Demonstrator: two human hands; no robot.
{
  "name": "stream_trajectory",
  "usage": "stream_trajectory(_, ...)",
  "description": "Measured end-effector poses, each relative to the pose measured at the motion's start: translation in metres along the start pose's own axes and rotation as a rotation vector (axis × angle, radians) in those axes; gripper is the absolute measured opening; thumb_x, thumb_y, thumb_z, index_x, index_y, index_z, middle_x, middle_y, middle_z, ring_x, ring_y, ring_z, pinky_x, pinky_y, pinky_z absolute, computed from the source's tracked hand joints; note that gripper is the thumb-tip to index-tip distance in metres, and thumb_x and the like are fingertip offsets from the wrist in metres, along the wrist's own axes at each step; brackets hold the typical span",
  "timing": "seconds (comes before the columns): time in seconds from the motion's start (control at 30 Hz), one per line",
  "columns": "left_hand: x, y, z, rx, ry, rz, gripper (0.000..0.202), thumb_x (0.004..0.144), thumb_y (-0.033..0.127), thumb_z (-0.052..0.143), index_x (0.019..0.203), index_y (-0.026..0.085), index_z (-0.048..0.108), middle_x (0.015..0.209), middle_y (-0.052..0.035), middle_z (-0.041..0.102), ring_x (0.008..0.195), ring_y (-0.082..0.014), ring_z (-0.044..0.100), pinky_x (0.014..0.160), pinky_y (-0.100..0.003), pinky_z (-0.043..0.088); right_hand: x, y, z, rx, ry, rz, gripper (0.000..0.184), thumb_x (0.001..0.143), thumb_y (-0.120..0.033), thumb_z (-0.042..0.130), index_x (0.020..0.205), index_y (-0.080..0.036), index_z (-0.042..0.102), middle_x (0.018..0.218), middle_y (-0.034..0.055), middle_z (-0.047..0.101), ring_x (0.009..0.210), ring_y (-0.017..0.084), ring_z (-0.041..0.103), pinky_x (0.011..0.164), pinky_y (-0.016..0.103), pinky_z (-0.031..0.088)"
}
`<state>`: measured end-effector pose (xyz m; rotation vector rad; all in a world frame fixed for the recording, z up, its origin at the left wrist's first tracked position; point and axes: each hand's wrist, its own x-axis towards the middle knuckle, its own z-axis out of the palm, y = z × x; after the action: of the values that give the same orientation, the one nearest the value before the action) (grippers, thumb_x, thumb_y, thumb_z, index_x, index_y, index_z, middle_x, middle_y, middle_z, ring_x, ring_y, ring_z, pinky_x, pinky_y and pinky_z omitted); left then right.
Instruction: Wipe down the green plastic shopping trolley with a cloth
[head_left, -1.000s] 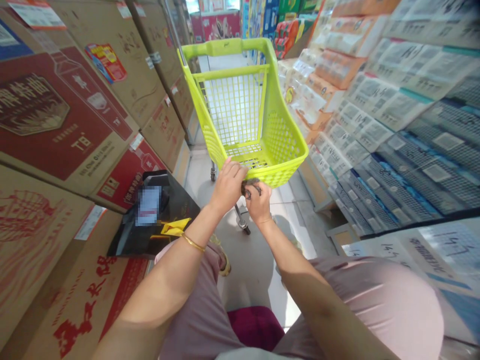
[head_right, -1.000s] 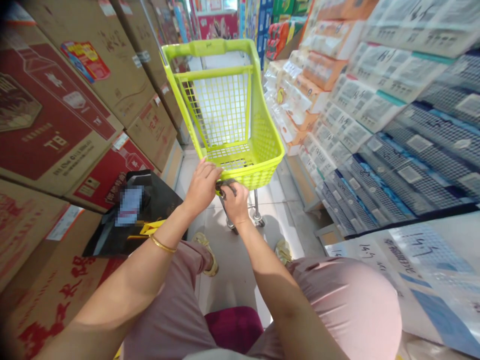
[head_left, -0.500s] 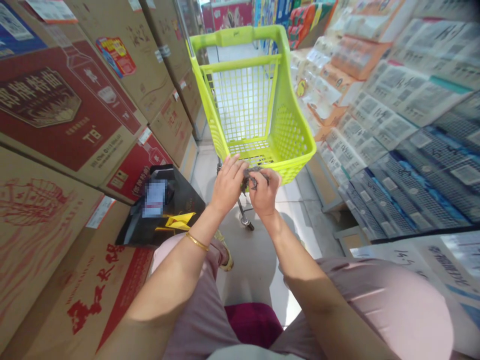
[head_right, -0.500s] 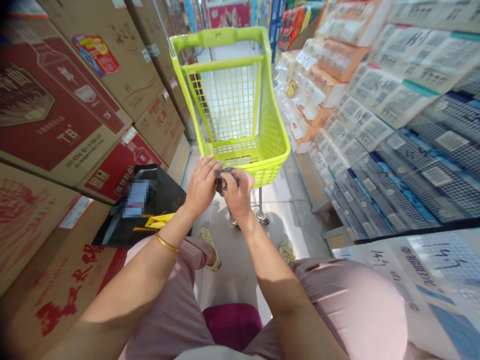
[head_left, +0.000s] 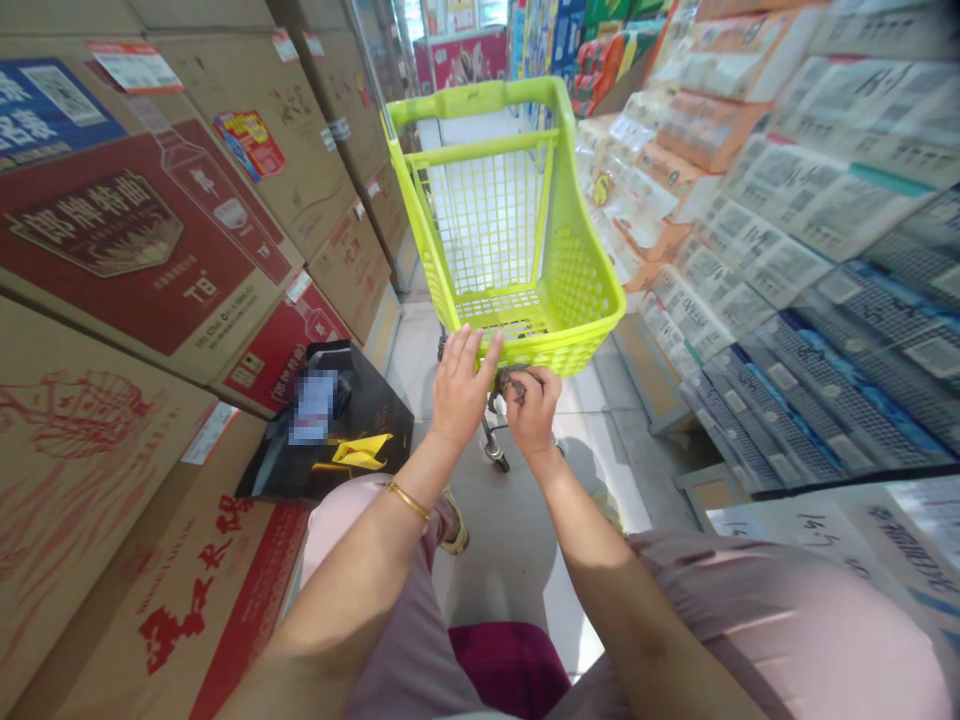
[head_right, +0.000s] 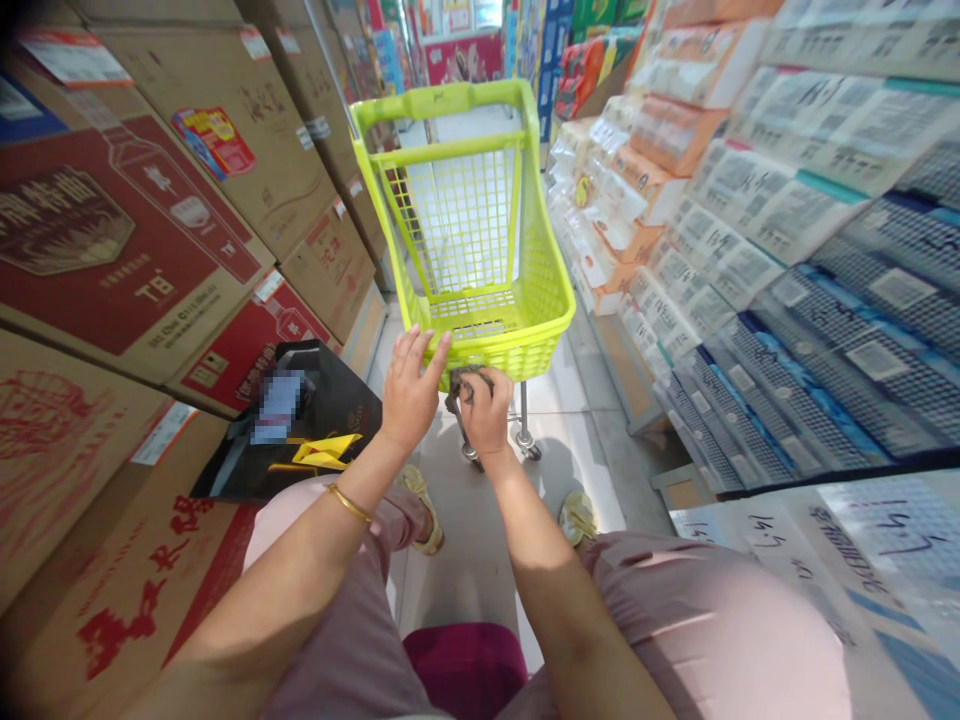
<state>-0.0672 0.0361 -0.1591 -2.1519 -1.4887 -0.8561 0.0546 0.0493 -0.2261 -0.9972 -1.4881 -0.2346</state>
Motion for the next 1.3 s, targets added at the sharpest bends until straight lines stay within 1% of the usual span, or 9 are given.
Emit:
stream_trajectory(0.13,0.007,0.011,0.0,0.006,0.047,-0.025,0.036,0.095,0.016,0.036,0.128,0.019,0.05,0.127,-0.0134,0.058,0.133,-0.0253,0.042,0.112,-0.051,0.032,0.032,-0.007,-0.007,0.007,0.104,-0.011,0.013,0.087,-0.02,0.051,0.097,-0.023,0.058,0.101,0.0054,0.051,0.096,0.016,0.052,0.087,0.035,0.045)
stream_trajectory(0.23,0.013,0.021,0.003,-0.018,0.041,0.011,0.035,0.096,0.019,0.036,0.127,0.015,0.05,0.126,-0.0132,0.059,0.129,-0.0235,0.046,0.113,-0.048,0.032,0.04,-0.008,-0.006,0.012,0.119,-0.009,0.015,0.087,-0.02,0.05,0.1,-0.024,0.057,0.102,0.0054,0.051,0.097,0.016,0.052,0.088,0.035,0.045)
stream_trajectory(0.43,0.019,0.028,0.014,-0.028,0.024,-0.021,0.031,0.093,0.017,0.038,0.12,0.013,0.054,0.11,-0.0124,0.063,0.114,-0.0222,0.054,0.111,-0.046,0.033,0.018,0.007,0.005,-0.017,0.108,-0.026,0.016,0.085,-0.017,0.052,0.098,-0.025,0.055,0.103,0.0043,0.049,0.097,0.015,0.052,0.086,0.033,0.047)
stream_trajectory(0.67,0.018,0.011,0.02,-0.019,0.05,-0.037,0.027,0.094,0.019,0.037,0.113,0.018,0.056,0.102,-0.0091,0.064,0.106,-0.021,0.057,0.109,-0.047,0.034,-0.021,0.023,0.012,-0.032,-0.05,-0.027,0.016,0.08,-0.013,0.05,0.09,-0.022,0.06,0.097,0.0052,0.051,0.093,0.016,0.049,0.081,0.033,0.046)
stream_trajectory(0.77,0.017,0.005,0.018,-0.002,0.055,-0.049,0.027,0.094,0.021,0.038,0.113,0.018,0.057,0.101,-0.009,0.064,0.105,-0.0215,0.057,0.109,-0.048,0.035,-0.026,0.021,0.012,-0.039,-0.074,-0.043,0.017,0.082,-0.014,0.048,0.09,-0.021,0.062,0.097,0.0056,0.052,0.093,0.017,0.05,0.081,0.033,0.045)
stream_trajectory(0.97,0.012,0.003,0.011,0.06,0.021,-0.103,0.035,0.092,0.019,0.043,0.125,0.025,0.053,0.104,-0.0078,0.061,0.113,-0.0227,0.055,0.112,-0.048,0.03,0.0,0.003,0.014,-0.048,-0.021,-0.085,0.02,0.089,-0.02,0.048,0.104,-0.023,0.062,0.097,0.0061,0.053,0.096,0.016,0.049,0.088,0.033,0.044)
stream_trajectory(1.1,0.009,0.002,0.01,0.018,0.036,-0.147,0.029,0.093,0.022,0.042,0.118,0.022,0.057,0.106,-0.0097,0.061,0.117,-0.0241,0.053,0.114,-0.051,0.028,0.018,-0.009,0.013,-0.024,-0.018,-0.059,0.025,0.091,-0.022,0.046,0.109,-0.026,0.062,0.097,0.0062,0.054,0.096,0.016,0.049,0.091,0.034,0.042)
stream_trajectory(1.17,0.007,0.0,0.01,0.02,0.071,-0.147,0.027,0.094,0.023,0.041,0.117,0.021,0.055,0.11,-0.0105,0.062,0.12,-0.0241,0.052,0.114,-0.051,0.028,0.027,-0.014,0.012,-0.016,0.024,-0.05,0.025,0.091,-0.023,0.047,0.109,-0.027,0.062,0.097,0.0056,0.054,0.097,0.016,0.049,0.092,0.034,0.042)
stream_trajectory(1.3,0.005,-0.005,0.009,0.038,0.138,-0.131,0.028,0.095,0.022,0.037,0.118,0.017,0.051,0.118,-0.0121,0.061,0.124,-0.0234,0.049,0.113,-0.05,0.03,0.037,-0.019,0.015,-0.012,0.08,-0.124,0.02,0.088,-0.021,0.053,0.104,-0.027,0.063,0.099,0.0046,0.055,0.098,0.015,0.049,0.092,0.032,0.042)
